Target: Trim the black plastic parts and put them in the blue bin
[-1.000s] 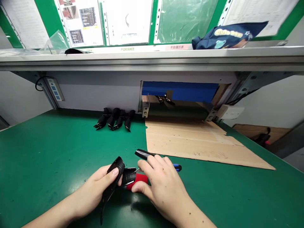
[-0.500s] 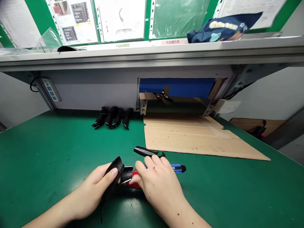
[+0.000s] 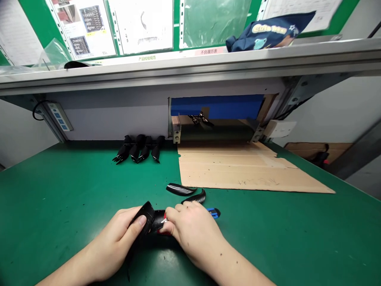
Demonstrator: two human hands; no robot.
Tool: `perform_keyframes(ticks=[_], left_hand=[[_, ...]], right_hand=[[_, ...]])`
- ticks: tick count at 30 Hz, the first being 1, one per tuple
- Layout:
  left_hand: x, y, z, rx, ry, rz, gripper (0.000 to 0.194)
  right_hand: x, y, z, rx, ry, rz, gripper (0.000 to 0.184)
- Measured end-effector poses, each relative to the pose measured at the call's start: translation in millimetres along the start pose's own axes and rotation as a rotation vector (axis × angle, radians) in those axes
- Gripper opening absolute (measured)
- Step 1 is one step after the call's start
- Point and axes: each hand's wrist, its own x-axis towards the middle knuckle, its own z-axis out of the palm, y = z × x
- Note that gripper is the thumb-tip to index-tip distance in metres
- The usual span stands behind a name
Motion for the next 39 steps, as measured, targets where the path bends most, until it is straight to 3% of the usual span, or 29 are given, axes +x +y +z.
perform_keyframes(ticks=[3,6,12,15,17,20,22,25,28,30,32,35,39], left_hand=[[1,-4,1.4,0.041,0.034,0.048,0.036],[1,-7,3.3,0.006,0.064,0.066,0.037],[-2,-13,12.0,-0.306,0.101,-0.020,0.038],[-3,-16,15.8,-0.420,0.088,-0.048,0.040],[-3,-17,16.6,-0.417,0.102,-0.031,0.040],[-2,-15,14.8,-0.367,0.120,0.004,0.037],[0,-12,12.5,-0.336,0.115,0.013,0.037],[3,-10,10.3,-0.296,0.069,-0.006,0.034],[6,-10,11.3,-0.296,0.024,-0.032,0.030],[6,-11,12.8,-0.334,-0.023,-0.045,0.023],[5,-12,13.9,-0.364,-0.056,-0.067,0.028],[2,-13,15.1,-0.382,-0.052,-0.121,0.039],[2,-14,18.0,-0.376,-0.055,-0.218,0.052]], right_hand=[[0,4,-12,0.419,-0.126,-0.044,0.037],[-1,8,-19,0.800,-0.071,0.030,0.048],[-2,4,-8,0.467,0.222,0.053,0.055],[-2,-3,-2,0.434,0.309,0.085,0.060],[-2,-6,-1,0.555,0.246,0.058,0.061],[-2,-4,-5,0.851,0.041,-0.047,0.058],[-2,1,-9,0.954,0.027,-0.047,0.057],[-4,5,-13,0.847,0.238,-0.005,0.050],[-6,3,-14,0.468,0.344,-0.162,0.029],[-7,-1,-13,0.216,0.321,-0.265,0.010],[-7,-3,-10,0.068,0.319,-0.288,0.019],[-7,-4,-7,0.021,0.301,-0.241,0.019],[-7,0,-6,0.048,0.135,-0.211,0.016]])
